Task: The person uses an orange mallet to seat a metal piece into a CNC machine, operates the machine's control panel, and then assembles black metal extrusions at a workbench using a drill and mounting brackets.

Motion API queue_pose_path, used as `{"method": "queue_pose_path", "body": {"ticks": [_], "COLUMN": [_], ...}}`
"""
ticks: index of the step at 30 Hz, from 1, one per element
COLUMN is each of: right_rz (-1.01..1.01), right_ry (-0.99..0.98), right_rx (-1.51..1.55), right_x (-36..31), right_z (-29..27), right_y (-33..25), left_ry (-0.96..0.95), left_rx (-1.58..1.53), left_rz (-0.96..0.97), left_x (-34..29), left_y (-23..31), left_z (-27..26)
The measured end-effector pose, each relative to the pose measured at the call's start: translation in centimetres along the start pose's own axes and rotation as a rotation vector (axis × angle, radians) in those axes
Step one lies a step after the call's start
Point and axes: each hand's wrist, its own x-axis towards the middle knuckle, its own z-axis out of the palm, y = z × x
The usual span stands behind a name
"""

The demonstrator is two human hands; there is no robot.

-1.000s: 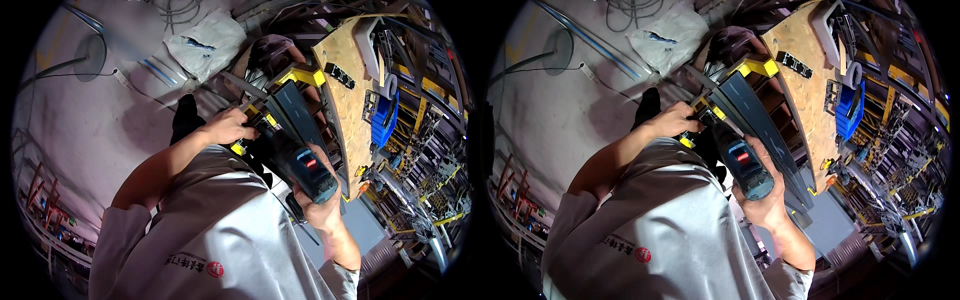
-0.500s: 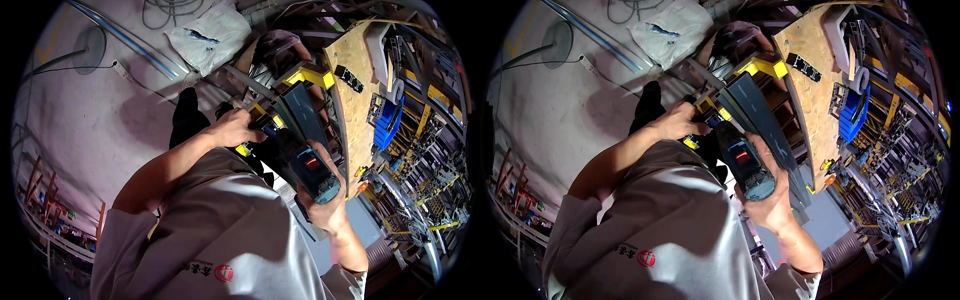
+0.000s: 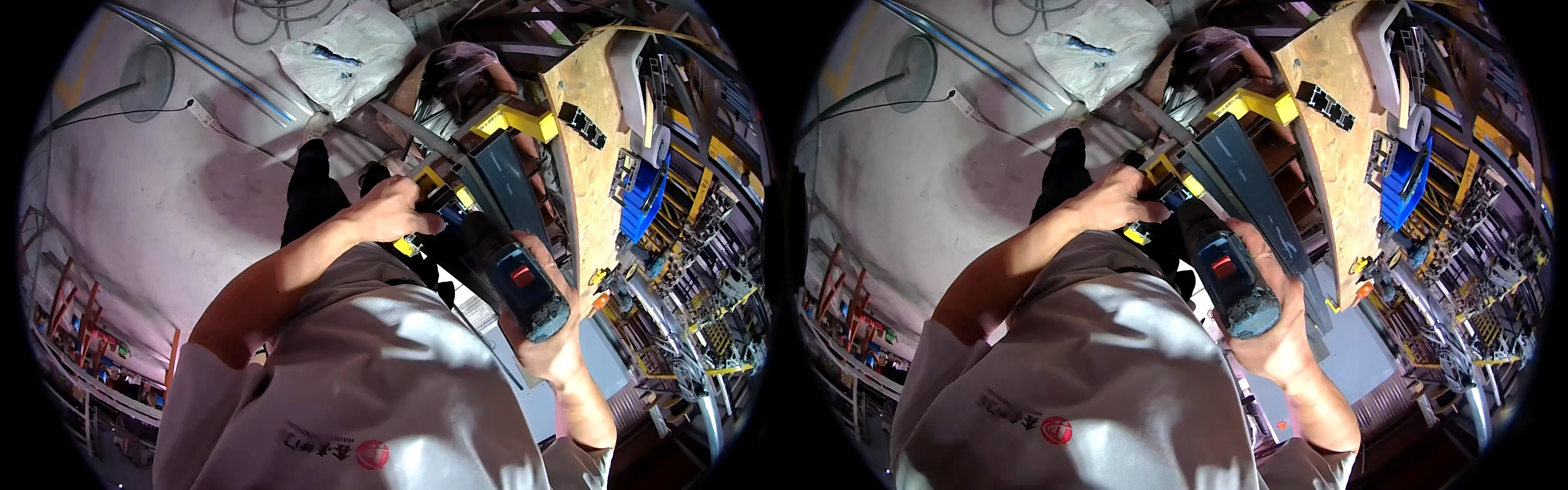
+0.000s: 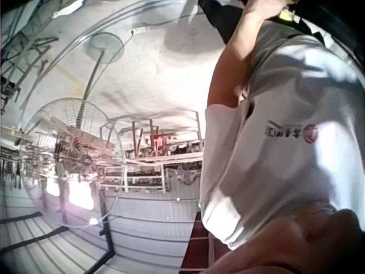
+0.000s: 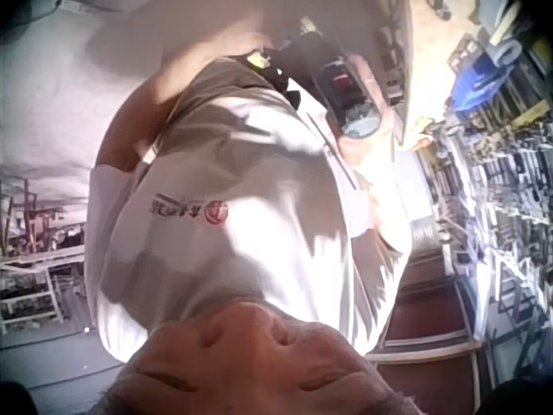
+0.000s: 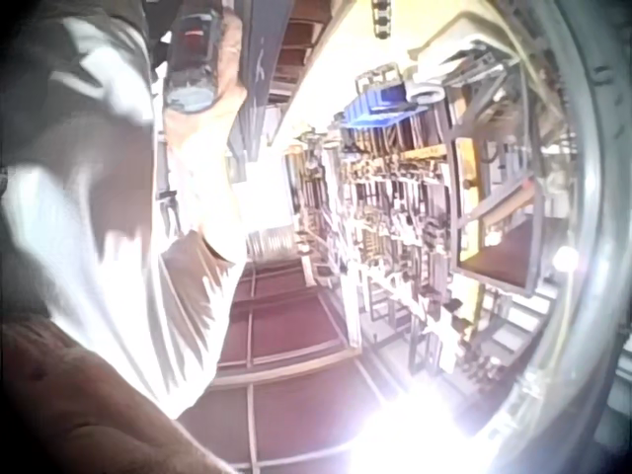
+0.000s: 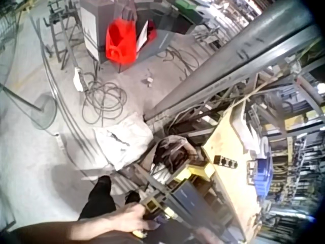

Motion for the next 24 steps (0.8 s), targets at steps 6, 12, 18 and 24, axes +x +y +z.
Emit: {"method": "queue_pose_path", "body": {"ticks": [6, 12, 18, 24], "right_rz": [0.027, -0.021, -0.057, -0.066], "right_ry": [0.002, 0.008, 0.026, 0.0], "right_rx": [0.004, -0.048, -0.095, -0.081], "right_x": [0.4, 0.8, 0.9, 1.2], "right_z": [-0.2, -0.3, -0.2, -0.4], "right_y": [-1.0, -0.8, -0.6, -1.2], "left_ry": [0.02, 0.033, 0.016, 0.028], "left_rx": [-0.015, 0.071, -0.054, 0.027], "left_rz": [0.033, 0.01, 0.052, 0.008], "left_x": [0.3, 0.1, 0.0, 0.3], "left_y": [-0.8, -0.2, -0.1, -0.8], "left_z": [0.3, 0.0, 0.1, 0.3]}}
